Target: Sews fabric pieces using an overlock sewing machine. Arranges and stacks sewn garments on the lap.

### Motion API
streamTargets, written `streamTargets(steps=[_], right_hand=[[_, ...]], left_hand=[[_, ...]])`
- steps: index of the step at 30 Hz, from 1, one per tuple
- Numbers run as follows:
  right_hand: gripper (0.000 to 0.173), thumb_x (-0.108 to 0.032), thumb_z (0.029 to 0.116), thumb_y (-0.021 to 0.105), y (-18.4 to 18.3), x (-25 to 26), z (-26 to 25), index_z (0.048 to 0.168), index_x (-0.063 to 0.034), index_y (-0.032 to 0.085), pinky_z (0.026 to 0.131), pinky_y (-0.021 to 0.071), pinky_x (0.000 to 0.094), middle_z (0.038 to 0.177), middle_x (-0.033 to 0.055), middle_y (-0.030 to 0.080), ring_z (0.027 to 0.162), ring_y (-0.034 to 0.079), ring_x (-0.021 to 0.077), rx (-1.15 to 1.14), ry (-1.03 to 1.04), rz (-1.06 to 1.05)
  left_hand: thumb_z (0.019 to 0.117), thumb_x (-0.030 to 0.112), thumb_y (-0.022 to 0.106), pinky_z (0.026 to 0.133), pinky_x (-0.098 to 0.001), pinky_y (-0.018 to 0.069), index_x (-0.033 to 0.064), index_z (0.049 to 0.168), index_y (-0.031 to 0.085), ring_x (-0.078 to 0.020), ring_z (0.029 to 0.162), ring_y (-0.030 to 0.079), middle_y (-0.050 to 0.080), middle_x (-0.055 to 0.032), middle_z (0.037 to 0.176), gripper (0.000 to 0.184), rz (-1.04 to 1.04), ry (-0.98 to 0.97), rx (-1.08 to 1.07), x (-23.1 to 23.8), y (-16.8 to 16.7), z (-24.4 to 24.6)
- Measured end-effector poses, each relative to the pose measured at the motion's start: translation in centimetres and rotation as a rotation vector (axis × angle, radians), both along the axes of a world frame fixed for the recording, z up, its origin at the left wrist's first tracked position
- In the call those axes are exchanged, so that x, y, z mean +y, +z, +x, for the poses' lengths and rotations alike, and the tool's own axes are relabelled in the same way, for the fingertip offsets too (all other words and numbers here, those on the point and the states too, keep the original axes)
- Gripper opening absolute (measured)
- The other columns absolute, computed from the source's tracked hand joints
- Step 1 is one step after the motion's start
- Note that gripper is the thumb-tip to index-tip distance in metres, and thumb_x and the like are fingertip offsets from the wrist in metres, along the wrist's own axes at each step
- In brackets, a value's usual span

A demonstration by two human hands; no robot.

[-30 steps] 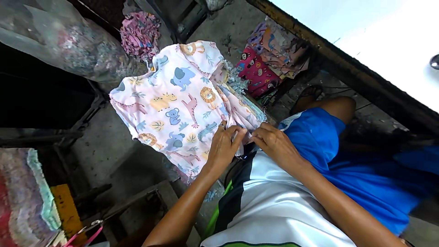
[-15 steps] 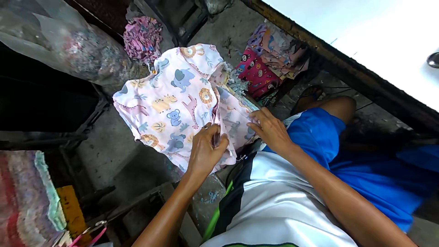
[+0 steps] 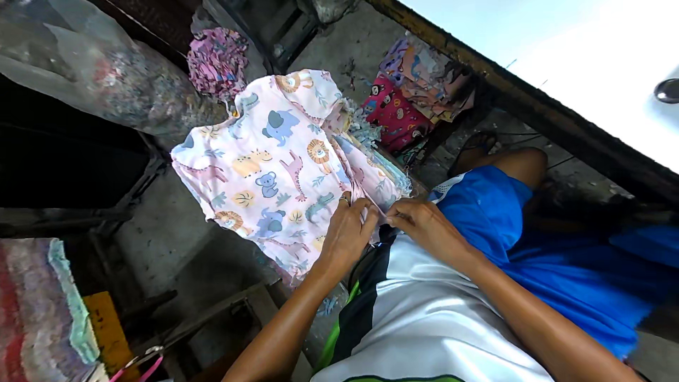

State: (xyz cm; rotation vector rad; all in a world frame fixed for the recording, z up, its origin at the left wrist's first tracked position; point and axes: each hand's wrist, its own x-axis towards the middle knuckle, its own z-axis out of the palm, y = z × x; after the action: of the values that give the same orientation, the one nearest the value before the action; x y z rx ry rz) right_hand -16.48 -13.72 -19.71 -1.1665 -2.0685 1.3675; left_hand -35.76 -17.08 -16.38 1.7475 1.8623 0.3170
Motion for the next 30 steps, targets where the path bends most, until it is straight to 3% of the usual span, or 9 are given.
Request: streamTargets(steps=[3, 7, 9, 15, 17, 20, 25, 27, 30], right_hand=[[0.027, -0.029, 0.1008, 0.063, 0.6, -0.9, -0.5, 0.095, -0.0052, 0.073, 0.071, 0.0532, 0.0389, 0.087, 0.0078, 0.067, 0.076, 0.063, 0.0196, 0.002, 0.052, 0.099], [0.034, -0.035, 0.1012, 0.063, -0.1, 0.4, -0.1, 0.089, -0.0041, 0.070, 0.068, 0.0514, 0.0297, 0.081, 0.0050, 0.064, 0.072, 0.060, 0.0117, 0.146, 0.117, 0.056], [0.029, -0.027, 0.1021, 0.062, -1.5, 1.9, 0.1, 0.091, -0.0020, 0.069, 0.067, 0.0533, 0.0345, 0.084, 0.0082, 0.063, 0.072, 0.061, 0.0159, 0.156, 0.047, 0.085], [0.026, -0.009, 0.1001, 0.065, -3.5, 4.4, -1.0, 0.124, 0.0009, 0.065, 0.087, 0.0574, 0.0484, 0.116, 0.0197, 0.067, 0.096, 0.069, 0.0316, 0.028, -0.176, 0.102], [0.030, -0.009, 0.0974, 0.069, -3.2, 4.4, -1.3, 0.126, 0.0004, 0.065, 0.083, 0.0564, 0.0471, 0.109, 0.0190, 0.068, 0.092, 0.068, 0.0303, 0.049, -0.184, 0.058], [0.022, -0.012, 0.0954, 0.073, -3.1, 4.2, -1.3, 0.113, -0.0002, 0.067, 0.072, 0.0538, 0.0479, 0.096, 0.0167, 0.065, 0.080, 0.063, 0.0292, 0.011, -0.237, 0.071], [0.024, -0.024, 0.0963, 0.073, -2.1, 3.4, 0.0, 0.098, -0.0014, 0.065, 0.062, 0.0512, 0.0470, 0.082, 0.0130, 0.063, 0.069, 0.062, 0.0267, -0.076, -0.282, 0.118], [0.019, -0.017, 0.0963, 0.073, -1.8, 3.0, 0.2, 0.102, 0.0001, 0.067, 0.068, 0.0553, 0.0452, 0.086, 0.0138, 0.066, 0.073, 0.065, 0.0256, -0.072, -0.250, 0.088], [0.012, -0.009, 0.0950, 0.071, -1.2, 1.7, 0.2, 0.102, 0.0008, 0.072, 0.073, 0.0567, 0.0414, 0.092, 0.0136, 0.065, 0.077, 0.064, 0.0238, -0.031, -0.175, 0.076]], left_hand=[[0.1016, 0.026, 0.061, 0.066, -0.0428, 0.0494, 0.0011, 0.086, 0.065, -0.0263, 0.076, 0.057, 0.055, -0.0135, 0.087, 0.029, 0.058, 0.018, -0.021, 0.6, -0.3, -0.4], [0.1007, 0.020, 0.057, 0.065, -0.0416, 0.0468, 0.0014, 0.084, 0.063, -0.0224, 0.071, 0.056, 0.055, -0.0091, 0.075, 0.026, 0.098, 0.030, -0.039, 0.5, 0.8, -1.8], [0.0999, 0.020, 0.054, 0.062, -0.0394, 0.0473, 0.0020, 0.084, 0.063, -0.0201, 0.069, 0.056, 0.055, -0.0084, 0.077, 0.026, 0.117, 0.068, -0.050, 0.2, 2.0, -2.4], [0.0969, 0.018, 0.056, 0.051, -0.0184, 0.0381, 0.0101, 0.078, 0.058, -0.0036, 0.058, 0.047, 0.050, 0.0012, 0.073, 0.020, 0.209, 0.137, -0.097, -0.5, 3.9, -2.5], [0.0948, 0.016, 0.060, 0.052, -0.0190, 0.0390, 0.0074, 0.078, 0.059, -0.0044, 0.059, 0.048, 0.051, -0.0007, 0.074, 0.018, 0.227, 0.131, -0.117, -0.6, 3.5, -2.3], [0.0930, 0.017, 0.064, 0.052, -0.0200, 0.0403, 0.0078, 0.077, 0.058, -0.0053, 0.059, 0.049, 0.052, -0.0010, 0.073, 0.019, 0.248, 0.121, -0.095, -0.6, 2.5, -2.0], [0.0961, 0.013, 0.066, 0.054, -0.0274, 0.0472, 0.0058, 0.096, 0.059, -0.0113, 0.060, 0.055, 0.056, -0.0046, 0.075, 0.010, 0.188, 0.098, -0.075, -0.4, 1.3, -1.3], [0.1009, 0.007, 0.058, 0.064, -0.0385, 0.0532, 0.0053, 0.116, 0.063, -0.0207, 0.071, 0.061, 0.063, -0.0122, 0.094, 0.016, 0.148, 0.014, -0.059, -0.1, 1.1, -1.1], [0.1020, 0.006, 0.050, 0.073, -0.0447, 0.0522, 0.0103, 0.116, 0.073, -0.0290, 0.085, 0.061, 0.061, -0.0181, 0.105, 0.027, 0.101, -0.021, -0.020, 0.0, 0.5, -0.5]])
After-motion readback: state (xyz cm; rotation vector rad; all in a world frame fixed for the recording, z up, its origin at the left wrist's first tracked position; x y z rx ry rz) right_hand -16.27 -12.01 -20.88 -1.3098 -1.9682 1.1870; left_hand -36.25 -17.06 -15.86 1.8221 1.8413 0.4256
